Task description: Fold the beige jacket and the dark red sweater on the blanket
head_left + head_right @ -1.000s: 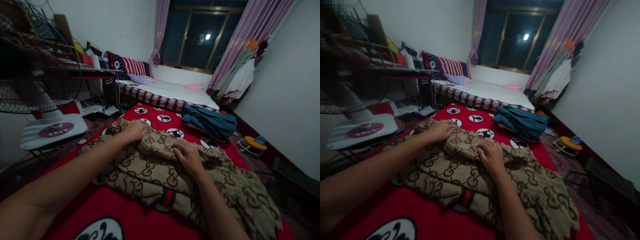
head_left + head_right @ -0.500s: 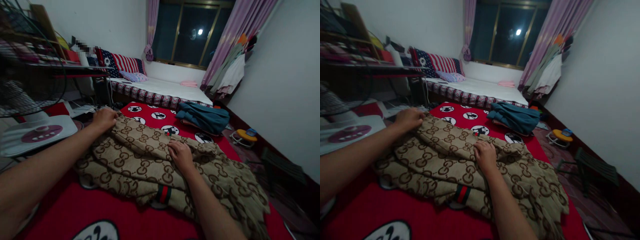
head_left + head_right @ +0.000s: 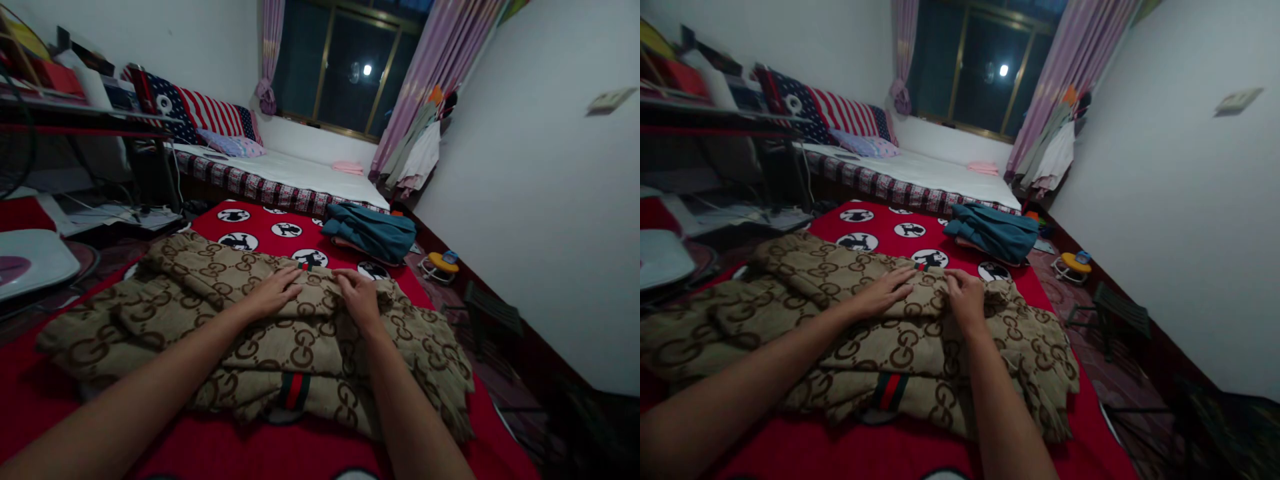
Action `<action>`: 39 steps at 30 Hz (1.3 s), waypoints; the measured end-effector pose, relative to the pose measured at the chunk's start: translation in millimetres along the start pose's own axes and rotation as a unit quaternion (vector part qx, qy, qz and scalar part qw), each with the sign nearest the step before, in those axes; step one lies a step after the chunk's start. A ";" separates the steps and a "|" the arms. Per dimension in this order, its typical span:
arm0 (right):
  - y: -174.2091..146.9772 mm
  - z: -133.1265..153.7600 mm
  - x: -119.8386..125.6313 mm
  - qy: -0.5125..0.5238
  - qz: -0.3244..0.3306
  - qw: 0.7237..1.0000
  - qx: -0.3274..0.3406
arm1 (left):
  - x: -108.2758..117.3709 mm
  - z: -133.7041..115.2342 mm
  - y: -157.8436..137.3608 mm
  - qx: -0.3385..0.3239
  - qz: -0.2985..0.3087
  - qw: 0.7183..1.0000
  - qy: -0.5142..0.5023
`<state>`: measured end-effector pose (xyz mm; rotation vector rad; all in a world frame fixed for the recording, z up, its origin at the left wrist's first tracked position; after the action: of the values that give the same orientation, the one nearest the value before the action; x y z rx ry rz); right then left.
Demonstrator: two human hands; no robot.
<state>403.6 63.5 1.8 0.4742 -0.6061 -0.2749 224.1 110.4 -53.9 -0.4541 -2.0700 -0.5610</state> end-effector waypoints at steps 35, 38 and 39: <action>37.1 -58.6 84.4 -0.454 0.068 0.888 -0.023 | -10.7 27.7 -15.5 0.122 0.027 0.981 0.147; 1.5 6.1 43.0 -0.371 0.101 0.910 0.155 | -9.8 27.6 -17.2 0.146 0.024 0.979 0.143; -16.7 12.6 23.3 -0.342 0.166 0.904 0.196 | -8.1 27.7 -18.6 0.156 0.015 0.977 0.142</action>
<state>412.6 36.0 13.5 0.6520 -1.4336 0.0232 199.7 109.4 -78.0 -0.2074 -1.8293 -0.2570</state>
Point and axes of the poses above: each hand's wrist, its own y-axis towards the middle knuckle, its own x-axis out of the back of the hand, z = x × y, the point moved 9 cm from there along y, towards the middle knuckle, and after that the axes turned 1 degree about x, right-handed, at the moved point
